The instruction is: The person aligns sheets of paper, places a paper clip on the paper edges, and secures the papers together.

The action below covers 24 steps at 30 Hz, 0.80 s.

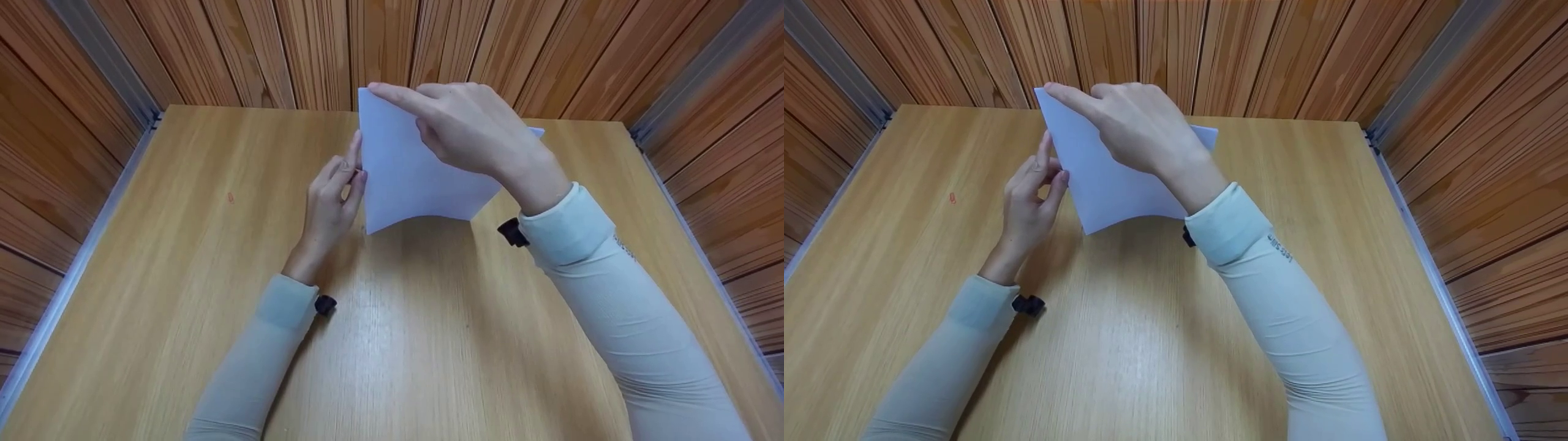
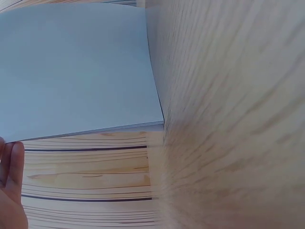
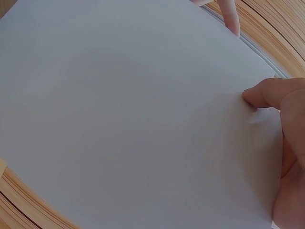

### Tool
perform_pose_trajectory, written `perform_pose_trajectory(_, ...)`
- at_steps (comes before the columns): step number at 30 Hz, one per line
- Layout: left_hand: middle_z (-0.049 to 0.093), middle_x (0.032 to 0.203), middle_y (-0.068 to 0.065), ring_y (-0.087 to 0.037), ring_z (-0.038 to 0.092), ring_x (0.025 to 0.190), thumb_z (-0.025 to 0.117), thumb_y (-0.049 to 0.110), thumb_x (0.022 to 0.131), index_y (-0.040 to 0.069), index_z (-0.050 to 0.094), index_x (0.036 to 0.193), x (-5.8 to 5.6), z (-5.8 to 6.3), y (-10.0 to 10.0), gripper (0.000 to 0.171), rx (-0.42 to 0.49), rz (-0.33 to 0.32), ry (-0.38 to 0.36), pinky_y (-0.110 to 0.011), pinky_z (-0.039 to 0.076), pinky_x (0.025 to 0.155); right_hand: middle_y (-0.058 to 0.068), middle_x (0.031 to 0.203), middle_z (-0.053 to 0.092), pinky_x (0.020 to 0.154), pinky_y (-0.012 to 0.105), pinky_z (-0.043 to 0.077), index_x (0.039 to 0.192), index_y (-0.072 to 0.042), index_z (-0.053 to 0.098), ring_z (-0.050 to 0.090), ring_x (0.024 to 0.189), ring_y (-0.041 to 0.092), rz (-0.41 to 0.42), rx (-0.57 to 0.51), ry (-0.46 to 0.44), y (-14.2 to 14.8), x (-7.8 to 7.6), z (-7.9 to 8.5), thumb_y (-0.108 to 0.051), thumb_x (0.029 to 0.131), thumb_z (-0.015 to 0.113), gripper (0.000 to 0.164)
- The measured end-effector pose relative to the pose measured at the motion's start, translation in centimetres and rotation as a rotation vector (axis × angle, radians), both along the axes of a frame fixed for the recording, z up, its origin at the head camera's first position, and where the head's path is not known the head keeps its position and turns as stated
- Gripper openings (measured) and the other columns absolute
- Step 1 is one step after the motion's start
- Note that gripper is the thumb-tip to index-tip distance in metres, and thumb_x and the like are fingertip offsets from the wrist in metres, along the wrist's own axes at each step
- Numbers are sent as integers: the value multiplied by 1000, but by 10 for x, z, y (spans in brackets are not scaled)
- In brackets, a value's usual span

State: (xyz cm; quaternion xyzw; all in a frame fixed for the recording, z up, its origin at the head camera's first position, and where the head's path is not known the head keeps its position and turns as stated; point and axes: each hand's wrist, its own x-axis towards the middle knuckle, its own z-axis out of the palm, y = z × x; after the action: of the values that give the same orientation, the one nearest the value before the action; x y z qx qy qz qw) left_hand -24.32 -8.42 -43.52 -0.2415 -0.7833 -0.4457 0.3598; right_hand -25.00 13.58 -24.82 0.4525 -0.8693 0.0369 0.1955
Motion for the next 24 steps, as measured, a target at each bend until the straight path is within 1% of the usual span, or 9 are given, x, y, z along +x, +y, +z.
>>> perform_pose_trajectory(2,66,96,-14,-24,61,81,66,2,104,-5,61,144,0,-2,0,41,10,-4,15,-33,55,70,12,78,62,56,34,40,163,-24,45,41,57,23,-1,-2,1,0,0,0,2,104,51,65)
perform_pose_trajectory(5,68,93,-15,-26,61,79,68,0,102,-7,70,132,0,-3,0,30,16,-2,42,-37,55,69,12,78,62,57,35,41,162,-25,46,42,58,23,-2,-9,-4,0,0,0,4,103,52,66)
perform_pose_trajectory(9,69,91,-13,-25,63,81,66,4,104,-6,64,140,-2,-1,1,37,-4,5,44,-35,56,75,12,77,61,57,36,42,162,-26,46,42,58,24,2,-13,-9,0,0,0,5,103,53,66)
perform_pose_trajectory(12,69,89,-10,-23,63,80,65,8,106,-7,52,151,-3,1,1,49,-22,9,34,-30,55,78,12,77,60,58,35,42,162,-26,46,42,58,24,1,-7,-5,1,0,0,4,103,53,66)
perform_pose_trajectory(17,71,85,-9,-23,62,77,67,8,105,-7,53,150,-3,0,1,49,-23,15,43,-29,54,75,12,76,59,58,35,41,162,-26,46,42,58,24,0,-1,-3,1,0,0,5,103,52,67)
perform_pose_trajectory(21,74,88,-10,-23,64,79,68,8,104,-7,54,149,-3,-1,1,49,-18,15,41,-28,56,77,12,76,58,58,35,40,162,-26,45,41,59,23,-7,6,-8,1,0,-1,5,102,52,68)
perform_pose_trajectory(24,73,89,-10,-23,64,80,67,7,105,-6,52,150,-3,-1,2,50,-20,17,37,-28,56,78,12,77,59,58,35,41,163,-27,44,42,59,24,-14,15,-12,0,0,-1,5,102,52,69)
